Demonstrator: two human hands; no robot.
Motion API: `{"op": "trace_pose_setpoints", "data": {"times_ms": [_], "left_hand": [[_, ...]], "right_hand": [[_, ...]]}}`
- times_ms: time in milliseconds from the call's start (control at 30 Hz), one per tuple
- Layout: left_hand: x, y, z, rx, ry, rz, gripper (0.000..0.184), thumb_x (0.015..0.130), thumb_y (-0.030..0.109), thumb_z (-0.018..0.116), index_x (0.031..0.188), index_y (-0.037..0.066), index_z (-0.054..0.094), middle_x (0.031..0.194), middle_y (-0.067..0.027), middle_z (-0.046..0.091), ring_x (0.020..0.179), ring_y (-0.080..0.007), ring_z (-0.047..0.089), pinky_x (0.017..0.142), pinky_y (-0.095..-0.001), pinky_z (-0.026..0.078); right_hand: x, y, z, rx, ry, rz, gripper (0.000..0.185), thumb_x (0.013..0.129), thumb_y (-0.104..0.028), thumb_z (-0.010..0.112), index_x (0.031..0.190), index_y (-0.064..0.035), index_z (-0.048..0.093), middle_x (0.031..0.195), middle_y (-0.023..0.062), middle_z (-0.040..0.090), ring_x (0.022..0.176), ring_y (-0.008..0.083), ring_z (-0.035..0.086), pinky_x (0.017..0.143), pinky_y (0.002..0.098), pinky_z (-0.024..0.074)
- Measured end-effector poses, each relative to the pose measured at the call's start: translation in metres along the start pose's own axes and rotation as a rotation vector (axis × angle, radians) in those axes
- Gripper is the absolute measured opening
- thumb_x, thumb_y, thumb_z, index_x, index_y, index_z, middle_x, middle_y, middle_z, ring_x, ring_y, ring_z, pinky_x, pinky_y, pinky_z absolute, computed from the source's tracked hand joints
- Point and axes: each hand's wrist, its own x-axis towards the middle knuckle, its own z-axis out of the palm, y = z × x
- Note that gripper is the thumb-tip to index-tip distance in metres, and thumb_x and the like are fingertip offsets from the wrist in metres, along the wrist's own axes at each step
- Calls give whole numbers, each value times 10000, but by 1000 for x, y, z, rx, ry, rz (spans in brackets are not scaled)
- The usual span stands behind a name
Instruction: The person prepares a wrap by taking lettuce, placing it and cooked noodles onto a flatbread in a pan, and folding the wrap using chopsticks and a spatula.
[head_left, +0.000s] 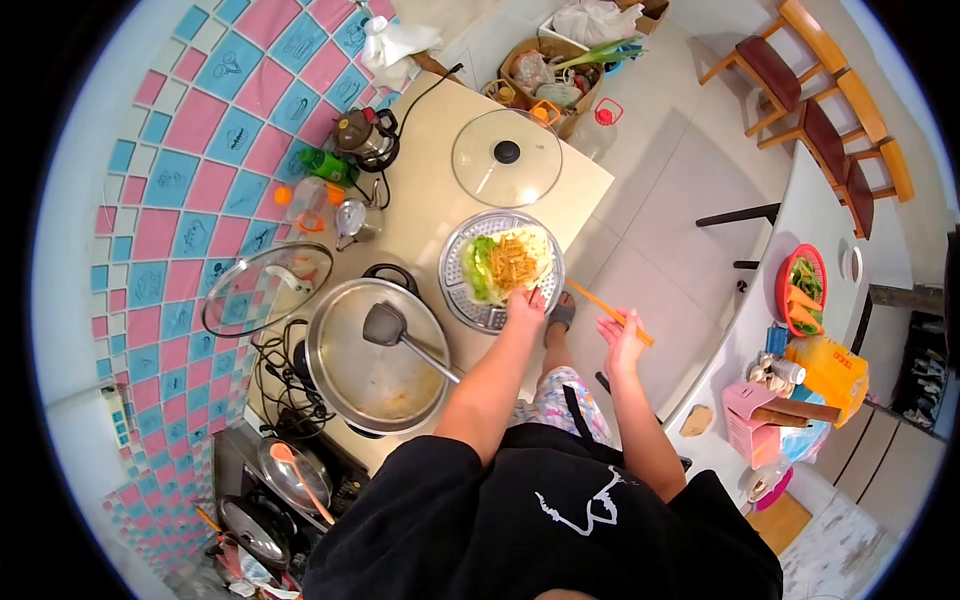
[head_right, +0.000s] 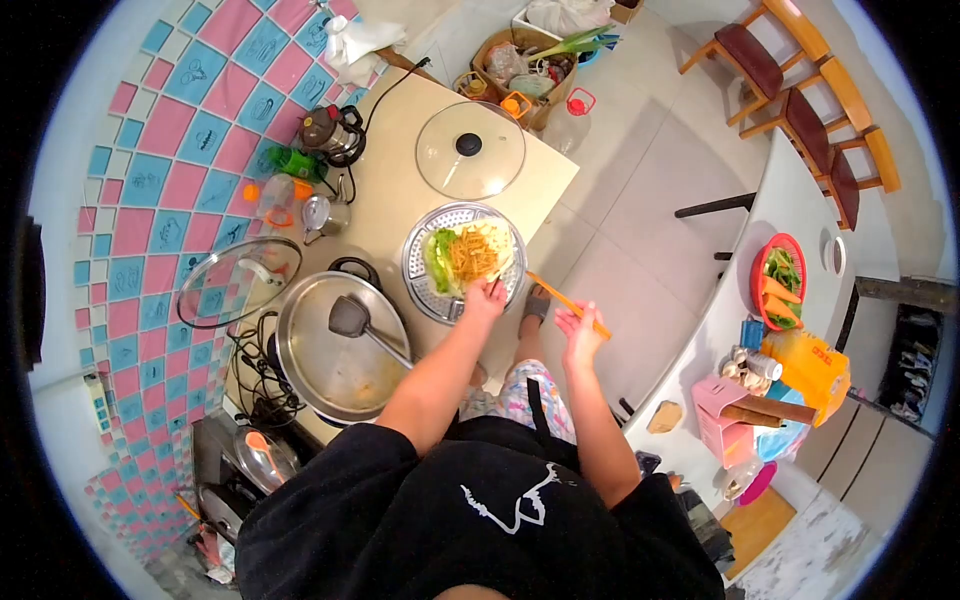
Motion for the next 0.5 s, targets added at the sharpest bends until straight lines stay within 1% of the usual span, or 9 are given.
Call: {"op": "trace_pose_setpoints", "data": {"times_ms": [67,100,167,200,267,333,400,467,500], "left_hand": [[-5,3,0,-31,-48,6,252,855,168,371,1032,84,528,1069,-70,588,1126,-223,474,928,-384,367],[-7,4,-1,-37,-48,6,252,855,168,371,1032,84,528,1069,-70,588,1126,-223,474,928,-384,367],[-12,9,-3,-63,-104,-131,285,857,167,342,1051,57,521,1113,-92,581,1139,-243,483,933,-427,374],[-11,10,-6,-67,-104,-128,285,857,167,342,1051,57,521,1113,-92,581,1139,-243,483,933,-427,374],[-9,13,-13,-54,-119,-148,279,849,157,370,1049,27,514,1099,-115,586,1059,-262,545,910,-450,397],[-10,18,-18,-44,-89,-185,275,840,148,386,1051,23,510,1089,-122,589,1020,-272,564,891,-461,409],[-17,27,-21,-32,-59,-218,272,832,140,403,1053,20,506,1078,-129,592,982,-283,583,872,-472,422],[-41,37,-17,473,207,-149,250,831,169,436,989,1,531,951,-158,619,918,-267,609,787,-421,455],[-46,39,-19,474,208,-144,250,831,169,436,989,1,531,951,-158,619,918,-267,609,787,-421,455]], "right_hand": [[2,1,1,-16,-3,1,327,918,-314,453,959,6,505,780,106,558,690,218,626,589,291,522],[4,2,2,-63,-35,-25,333,915,-320,458,959,7,505,793,109,557,710,225,627,617,295,525],[6,6,4,-110,-74,-50,339,912,-326,463,959,7,504,806,112,557,731,232,629,646,299,528],[5,7,7,-163,-122,-78,339,915,-313,461,954,21,511,831,121,567,757,234,630,666,297,528],[3,10,12,-216,-174,-104,340,919,-299,460,949,34,517,856,130,577,783,236,631,686,295,529],[1,14,22,-208,-262,-103,335,923,-272,462,964,54,526,900,143,586,827,236,626,720,296,526],[1,18,32,-203,-295,-97,329,922,-263,466,979,55,528,919,142,587,841,236,623,732,296,524],[2,23,36,-196,-322,-91,325,921,-255,470,994,56,531,938,141,588,856,235,621,744,296,522],[3,24,37,-242,-309,-109,321,920,-252,473,999,53,536,954,135,585,862,234,619,747,297,521]]}}
